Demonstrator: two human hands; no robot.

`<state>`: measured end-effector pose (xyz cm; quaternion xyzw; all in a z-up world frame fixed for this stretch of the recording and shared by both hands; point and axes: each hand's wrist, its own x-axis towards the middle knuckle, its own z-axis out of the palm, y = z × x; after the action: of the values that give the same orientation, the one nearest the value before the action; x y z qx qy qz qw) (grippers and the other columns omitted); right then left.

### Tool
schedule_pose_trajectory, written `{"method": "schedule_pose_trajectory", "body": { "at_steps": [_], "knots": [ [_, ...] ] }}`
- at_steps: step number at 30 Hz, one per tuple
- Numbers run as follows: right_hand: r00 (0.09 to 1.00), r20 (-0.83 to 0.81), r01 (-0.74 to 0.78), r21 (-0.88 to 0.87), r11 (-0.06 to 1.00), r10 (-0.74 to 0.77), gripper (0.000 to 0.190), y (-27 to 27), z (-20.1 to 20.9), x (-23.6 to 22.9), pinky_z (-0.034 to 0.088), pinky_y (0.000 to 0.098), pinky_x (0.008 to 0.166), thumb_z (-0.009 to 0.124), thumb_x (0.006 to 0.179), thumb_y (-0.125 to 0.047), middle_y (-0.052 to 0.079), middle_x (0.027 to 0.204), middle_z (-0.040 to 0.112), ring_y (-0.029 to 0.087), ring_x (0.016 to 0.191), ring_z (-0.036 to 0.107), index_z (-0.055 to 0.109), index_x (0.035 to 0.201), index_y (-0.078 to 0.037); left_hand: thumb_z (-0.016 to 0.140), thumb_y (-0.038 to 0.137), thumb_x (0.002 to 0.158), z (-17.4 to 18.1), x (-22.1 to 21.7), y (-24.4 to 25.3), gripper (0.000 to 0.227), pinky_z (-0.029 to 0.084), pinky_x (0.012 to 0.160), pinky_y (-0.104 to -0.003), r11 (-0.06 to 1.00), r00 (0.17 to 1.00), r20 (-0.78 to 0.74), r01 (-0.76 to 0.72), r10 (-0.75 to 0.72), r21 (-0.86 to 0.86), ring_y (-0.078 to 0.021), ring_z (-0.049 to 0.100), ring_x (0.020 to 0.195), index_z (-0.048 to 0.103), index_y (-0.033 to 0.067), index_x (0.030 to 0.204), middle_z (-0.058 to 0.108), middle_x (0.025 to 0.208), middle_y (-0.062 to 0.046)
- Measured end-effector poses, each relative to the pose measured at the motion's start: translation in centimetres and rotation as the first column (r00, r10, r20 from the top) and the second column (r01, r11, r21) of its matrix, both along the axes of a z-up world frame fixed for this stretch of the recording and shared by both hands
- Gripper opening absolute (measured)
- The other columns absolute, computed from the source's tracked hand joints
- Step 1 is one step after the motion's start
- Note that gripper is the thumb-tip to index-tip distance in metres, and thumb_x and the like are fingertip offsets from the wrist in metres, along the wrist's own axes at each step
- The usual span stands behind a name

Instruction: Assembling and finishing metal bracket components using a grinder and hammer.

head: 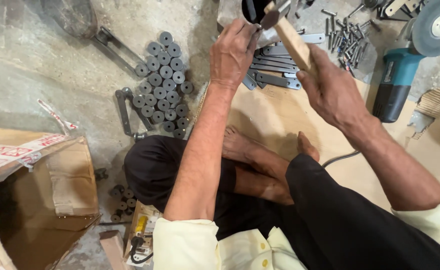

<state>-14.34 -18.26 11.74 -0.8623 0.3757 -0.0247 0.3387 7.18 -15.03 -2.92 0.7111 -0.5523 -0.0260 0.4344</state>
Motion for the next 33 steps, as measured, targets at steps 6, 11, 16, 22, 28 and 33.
{"method": "schedule_pose_trajectory", "body": {
  "at_steps": [6, 11, 16, 22, 28, 33],
  "knots": [
    [0.991, 0.108, 0.086, -0.111, 0.990, -0.075, 0.053, 1.1, 0.4, -1.2, 0.062, 0.0383, 0.067, 0.054, 0.116, -0.016, 0.027, 0.112, 0.071, 0.024, 0.079, 0.070, 0.030, 0.162, -0.005, 0.079, 0.012, 0.093, -2.1, -0.1, -0.2, 0.013, 0.061, 0.077, -0.027, 0.999, 0.999, 0.029, 0.033, -0.034, 0.040, -0.0153, 0.069, 0.091, 0.073, 0.0093, 0.105, 0.065, 0.098, 0.001],
    [0.996, -0.067, 0.063, 0.007, 0.998, -0.063, 0.056, 0.3, -2.2, -0.5, 0.064, 0.0428, 0.065, 0.057, 0.112, -0.021, 0.035, 0.115, 0.067, 0.036, 0.085, 0.073, 0.031, 0.160, -0.007, 0.081, 0.015, 0.092, -1.7, 0.0, -0.4, 0.013, 0.063, 0.077, -0.026, 1.000, 1.000, 0.001, 0.004, -0.004, 0.009, -0.0144, 0.069, 0.089, 0.074, 0.0105, 0.102, 0.065, 0.096, 0.002],
    [0.995, -0.059, 0.073, -0.061, 0.995, -0.077, 0.060, 0.4, -1.9, -0.1, 0.061, 0.0494, 0.072, 0.060, 0.109, -0.021, 0.031, 0.111, 0.071, 0.042, 0.084, 0.073, 0.032, 0.160, -0.011, 0.081, 0.026, 0.088, -0.1, 0.2, 0.3, 0.020, 0.057, 0.066, -0.026, 0.993, 0.994, -0.047, -0.100, 0.103, 0.060, -0.0133, 0.066, 0.083, 0.073, 0.0112, 0.098, 0.065, 0.094, 0.001],
    [0.996, -0.038, 0.083, -0.087, 0.993, -0.087, 0.058, 0.7, -1.9, -0.2, 0.058, 0.0517, 0.073, 0.061, 0.109, -0.023, 0.030, 0.109, 0.071, 0.045, 0.087, 0.072, 0.034, 0.159, -0.013, 0.069, 0.044, 0.094, 2.4, 0.6, 3.6, 0.035, 0.045, 0.052, -0.030, 0.840, 0.874, -0.415, 0.015, 0.251, 0.542, -0.0157, 0.059, 0.059, 0.068, 0.0088, 0.098, 0.065, 0.072, -0.003],
    [0.984, -0.021, 0.175, 0.078, 0.981, -0.174, 0.060, 0.5, 0.8, 0.9, 0.061, 0.0474, 0.067, 0.058, 0.108, -0.019, 0.031, 0.115, 0.067, 0.035, 0.084, 0.072, 0.030, 0.162, -0.014, 0.056, 0.042, 0.099, -0.2, 0.0, 3.1, 0.042, 0.048, 0.058, -0.037, 0.871, 0.733, -0.648, 0.164, 0.206, 0.462, -0.0217, 0.064, 0.058, 0.073, 0.0094, 0.079, 0.066, 0.062, -0.009],
    [0.966, 0.102, 0.243, -0.065, 0.968, -0.236, 0.063, 0.1, 1.6, -1.2, 0.060, 0.0393, 0.066, 0.053, 0.116, -0.012, 0.028, 0.152, 0.061, 0.025, 0.081, 0.072, 0.016, 0.167, -0.014, 0.054, 0.044, 0.098, 0.9, 0.0, 2.3, 0.050, 0.049, 0.061, -0.040, 0.884, 0.760, -0.619, 0.132, 0.200, 0.448, -0.0268, 0.067, 0.061, 0.071, 0.0073, 0.070, 0.066, 0.061, -0.011]
  ]
}}
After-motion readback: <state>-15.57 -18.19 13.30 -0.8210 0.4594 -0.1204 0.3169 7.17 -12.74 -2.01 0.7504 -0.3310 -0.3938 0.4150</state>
